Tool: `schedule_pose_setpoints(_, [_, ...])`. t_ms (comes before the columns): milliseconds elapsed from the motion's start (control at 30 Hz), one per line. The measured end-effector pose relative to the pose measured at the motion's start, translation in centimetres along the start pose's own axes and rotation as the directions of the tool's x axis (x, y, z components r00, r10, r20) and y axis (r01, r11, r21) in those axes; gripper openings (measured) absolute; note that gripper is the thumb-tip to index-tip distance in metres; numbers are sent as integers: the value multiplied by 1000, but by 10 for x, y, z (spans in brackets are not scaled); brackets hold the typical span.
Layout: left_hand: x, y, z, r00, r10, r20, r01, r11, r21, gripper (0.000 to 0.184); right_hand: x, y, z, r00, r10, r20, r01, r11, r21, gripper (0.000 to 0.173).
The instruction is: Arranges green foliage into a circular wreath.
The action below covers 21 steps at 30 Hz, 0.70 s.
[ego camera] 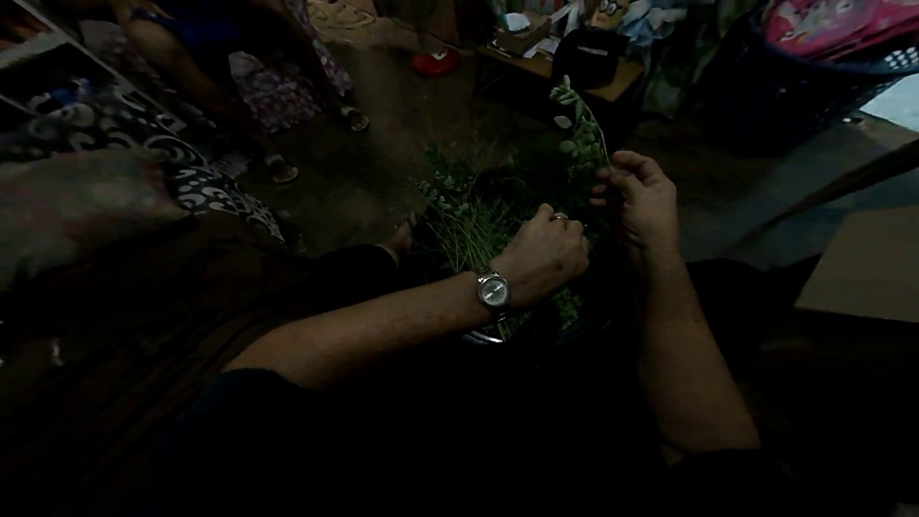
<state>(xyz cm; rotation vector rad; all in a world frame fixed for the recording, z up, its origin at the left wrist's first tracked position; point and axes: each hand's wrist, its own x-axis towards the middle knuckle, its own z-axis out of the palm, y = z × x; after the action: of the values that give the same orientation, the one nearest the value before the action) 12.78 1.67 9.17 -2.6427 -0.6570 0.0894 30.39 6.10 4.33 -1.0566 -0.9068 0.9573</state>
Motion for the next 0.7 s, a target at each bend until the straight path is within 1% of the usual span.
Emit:
schedule_pose_setpoints(100, [-3,-1,-3,1000,4,-5,-4,1000,-26,16,1,5,-2,1000,-10,25,11,999,-41,30])
schedule_pose_setpoints(167, [-6,-2,-4,1000,-6,-21,6,1000,-27,15,3,10,-2,1000,11,30,-10,999,-35,30])
schedule_pose_setpoints(267, [-10,-3,-10,1000,-15,-16,15,999,-39,15,4,19,-2,997,76,34,-76,997,-3,30])
schedule_pose_setpoints(367, [-17,-5,-14,998,-12,-67,10,999,-38,14,-2,28,-6,985,158,63,-158,987,-13,33])
schedule_pose_setpoints(467, [-23,-8,-17,994,-27,-110,21,998,-57,16,-16,40,-4,975,218,38,-219,976,10,31])
schedule_pose_setpoints(567, [-29,-10,-18,991,-36,-130,24,995,-95,17,-36,58,-1,944,327,28,-329,942,62,29])
schedule_pose_setpoints(633, [-33,-12,-19,995,-32,-94,19,990,-138,15,-53,67,2,913,406,46,-408,902,143,26])
schedule_pose_setpoints(700, [-36,-15,-19,999,-44,-9,41,975,-219,15,-68,72,8,885,461,60,-462,855,235,26])
